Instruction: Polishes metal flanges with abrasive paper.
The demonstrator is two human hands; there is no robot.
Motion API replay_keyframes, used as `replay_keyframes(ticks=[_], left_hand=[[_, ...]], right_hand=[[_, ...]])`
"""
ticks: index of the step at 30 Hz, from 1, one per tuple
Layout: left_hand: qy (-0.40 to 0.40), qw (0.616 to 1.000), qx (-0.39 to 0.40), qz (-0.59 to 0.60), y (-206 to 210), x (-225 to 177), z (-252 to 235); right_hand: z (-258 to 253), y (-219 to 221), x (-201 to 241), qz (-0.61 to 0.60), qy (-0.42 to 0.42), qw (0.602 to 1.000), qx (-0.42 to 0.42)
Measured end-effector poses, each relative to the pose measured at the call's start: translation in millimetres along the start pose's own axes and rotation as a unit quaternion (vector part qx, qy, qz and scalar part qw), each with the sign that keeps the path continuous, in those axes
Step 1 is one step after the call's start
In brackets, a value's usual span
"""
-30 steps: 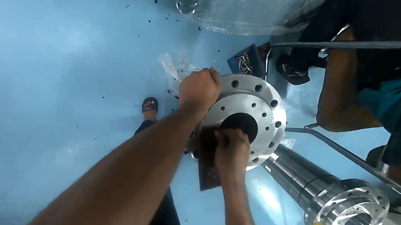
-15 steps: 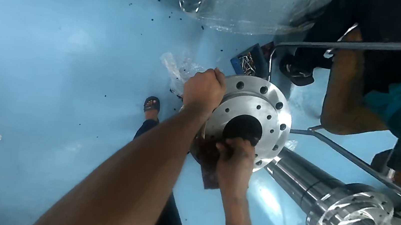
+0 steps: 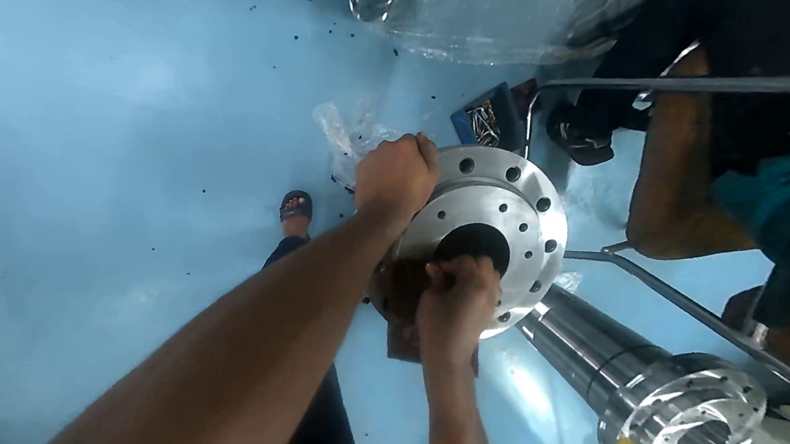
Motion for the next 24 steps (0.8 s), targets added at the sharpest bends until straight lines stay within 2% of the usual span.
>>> replay_keyframes(ticks=[3,7,13,19,22,24], left_hand=[[-0.004,1.000,-0.005,-0.003,-0.3,-0.7,0.7],[-0.008,1.000,0.006,-0.002,-0.3,-2.5,-1.9],[-0.003,1.000,-0.002,-0.004,-0.9,-2.3,-0.4],[-0.007,1.000,-0.001,-0.012,-0.9,-2.7,-2.6],[-0.008,1.000,0.002,-0.011,0.5,-1.5,-1.4],[-0.005,1.000,-0.003,-0.009,0.4,-3.2,-2.3]], right_hand=[[-6.7,-1.4,9.2,0.003,-0.003,1.000,0.010],[17.3,7.9,-9.6,0.010,0.018,0.999,-0.029],[-11.7,-2.9,16.9,0.021,0.001,0.999,0.032],[9.4,9.0,-1.2,0.014,0.024,1.000,0.000],[-10.9,3.1,13.0,0.025,0.030,0.998,0.044],[-33.4,1.5,19.4,0.002,0.049,0.998,0.026]])
Point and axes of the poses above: each hand's wrist, its own z-axis away from the middle knuckle, its own y-axis out of the palm, x = y × z, the point moved 5 cm from there along -z, towards the middle knuckle, and after that the axes turned 6 degrees about y, right-handed, at the moved point
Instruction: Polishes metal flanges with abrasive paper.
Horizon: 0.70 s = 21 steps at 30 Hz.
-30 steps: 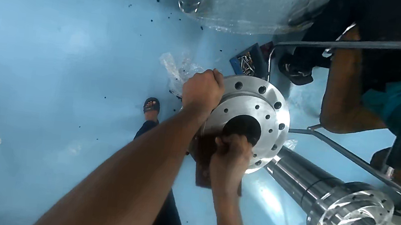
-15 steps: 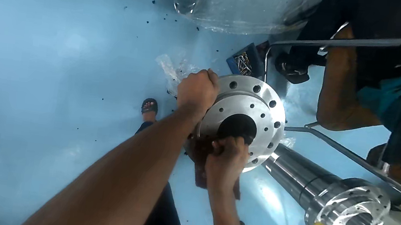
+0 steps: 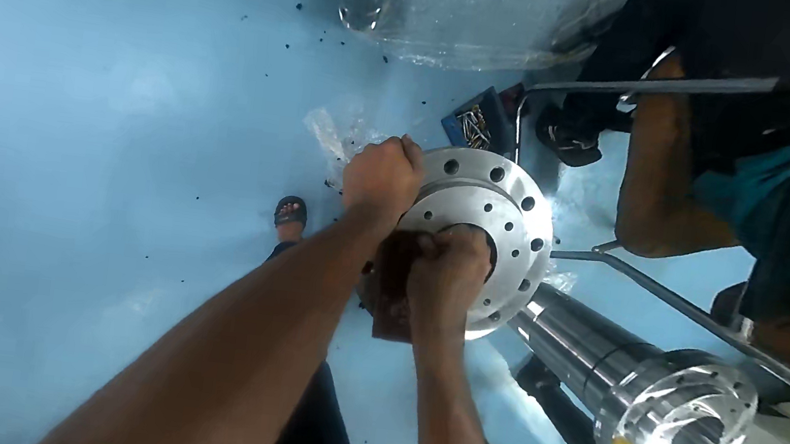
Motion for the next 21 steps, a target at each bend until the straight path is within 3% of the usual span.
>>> replay_keyframes(ticks=[7,12,18,21], left_hand=[[-0.002,1.000,-0.001,-0.001,0.1,2.5,1.4],[-0.002,1.000,-0.002,-0.004,0.2,1.5,1.5],[-0.008,1.000,0.000,0.002,-1.1,0.4,1.0],[-0.004,1.000,-0.005,-0.005,-0.2,1.5,1.5]], right_hand=[[40.8,13.4,-18.2,-0.026,-0.057,0.997,-0.046],[1.5,2.0,1.0,-0.028,-0.034,0.998,-0.053],[40.9,14.6,-19.0,-0.043,-0.081,0.994,-0.059],[18.8,5.6,-7.2,-0.027,-0.084,0.995,-0.039]])
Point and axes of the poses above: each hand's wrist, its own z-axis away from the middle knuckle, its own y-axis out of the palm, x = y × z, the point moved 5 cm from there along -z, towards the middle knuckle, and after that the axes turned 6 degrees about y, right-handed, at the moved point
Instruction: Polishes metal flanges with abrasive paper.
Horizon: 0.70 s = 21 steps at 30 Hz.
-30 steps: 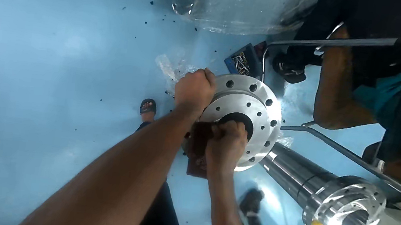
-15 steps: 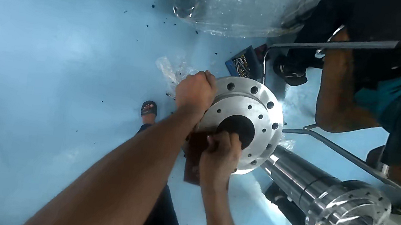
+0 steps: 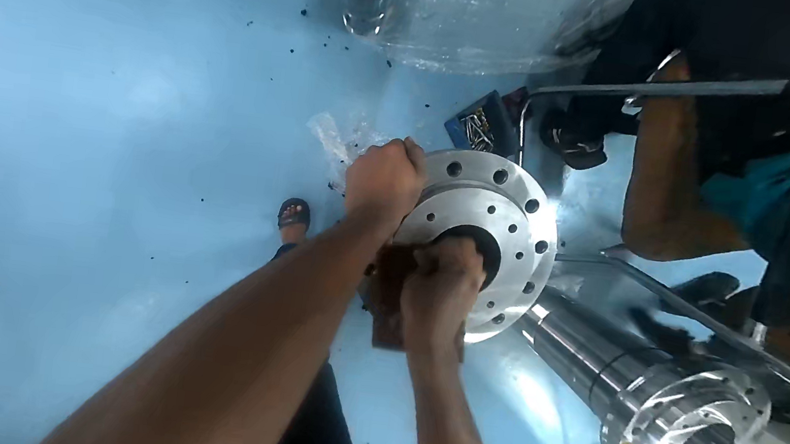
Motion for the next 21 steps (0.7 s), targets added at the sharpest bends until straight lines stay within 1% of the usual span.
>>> replay_keyframes(ticks=[2,3,4,6,9,11,13,14,16,17,19,21], left_hand=[[0.001,1.000,0.004,-0.001,1.6,-0.1,-0.9],[0.000,1.000,0.004,-0.001,1.1,0.3,-1.9],[0.000,1.000,0.003,-0.001,1.0,0.7,-1.6],[0.002,1.000,-0.002,0.000,0.9,-0.6,-0.6],[0.001,1.000,-0.002,0.002,-0.5,0.2,0.3],[0.003,1.000,0.000,-0.002,-0.1,-0.2,-0.6],[0.000,1.000,0.004,-0.005,1.4,0.3,-1.4],[-0.001,1.000,0.005,-0.005,1.4,1.3,-1.8],[0.002,1.000,0.005,-0.006,1.4,1.0,-0.8],[0.002,1.000,0.006,-0.004,0.8,-0.6,-0.3],[-0.001,1.000,0.005,0.002,-1.0,-1.1,-0.7],[0.000,1.000,0.003,0.001,-0.9,-0.1,0.4]], right_hand=[[-26.0,-2.7,3.6,0.000,0.019,0.999,-0.037],[-30.4,-2.4,4.5,-0.001,0.026,0.998,-0.051],[-26.0,-1.9,4.0,-0.005,0.025,0.998,-0.055],[-3.3,-1.1,1.4,-0.008,0.005,1.000,-0.028],[17.1,7.8,-3.5,-0.024,-0.040,0.998,-0.039],[-0.7,3.2,-1.5,-0.018,-0.043,0.998,-0.030],[-26.4,-1.9,0.7,-0.009,-0.024,0.998,-0.053],[-31.0,-2.5,1.7,-0.011,-0.012,0.998,-0.063],[-16.7,-1.4,0.1,-0.015,-0.010,0.998,-0.054],[-3.0,-0.1,-1.4,-0.011,-0.019,0.999,-0.031],[18.7,8.6,-7.3,-0.027,-0.055,0.997,-0.044],[18.0,9.0,-9.4,-0.035,-0.074,0.996,-0.046]])
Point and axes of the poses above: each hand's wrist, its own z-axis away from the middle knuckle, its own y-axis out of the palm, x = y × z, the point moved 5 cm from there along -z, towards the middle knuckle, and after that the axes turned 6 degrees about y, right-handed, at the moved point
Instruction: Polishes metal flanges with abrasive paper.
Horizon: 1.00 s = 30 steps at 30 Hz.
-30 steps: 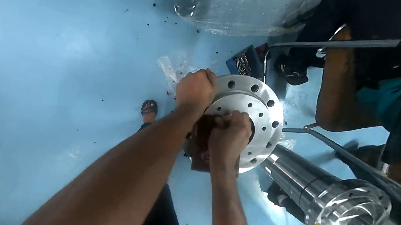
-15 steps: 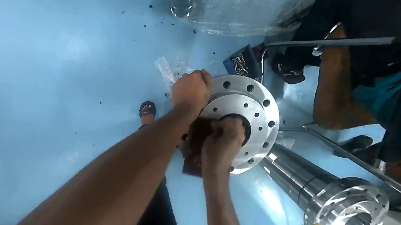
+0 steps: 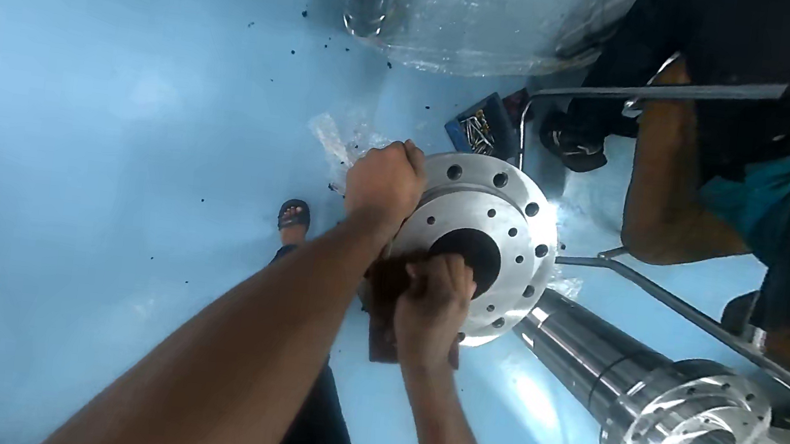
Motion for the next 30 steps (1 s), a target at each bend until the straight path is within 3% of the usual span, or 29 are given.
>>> replay_keyframes(ticks=[4,10,15,21,25,30], left_hand=[[0.005,1.000,0.001,0.001,1.5,0.9,0.2],[0.001,1.000,0.012,0.009,-0.1,0.7,-0.6],[0.008,1.000,0.001,0.007,0.7,0.6,-1.0],[0.004,1.000,0.008,0.009,0.8,0.7,-2.4],[0.008,1.000,0.003,0.009,2.1,0.9,-0.4],[0.007,1.000,0.004,0.003,1.7,0.7,0.0]], right_hand=[[-41.6,-4.8,2.5,0.011,0.037,0.999,-0.017],[14.7,-0.7,-5.2,-0.008,0.036,0.999,0.002],[-35.2,-2.6,4.5,-0.005,0.099,0.995,0.023],[7.2,-5.3,-9.9,-0.030,0.118,0.991,0.048],[-25.0,-11.3,-8.7,-0.056,0.211,0.969,0.112],[-21.4,-7.5,-26.5,-0.109,0.217,0.963,0.117]])
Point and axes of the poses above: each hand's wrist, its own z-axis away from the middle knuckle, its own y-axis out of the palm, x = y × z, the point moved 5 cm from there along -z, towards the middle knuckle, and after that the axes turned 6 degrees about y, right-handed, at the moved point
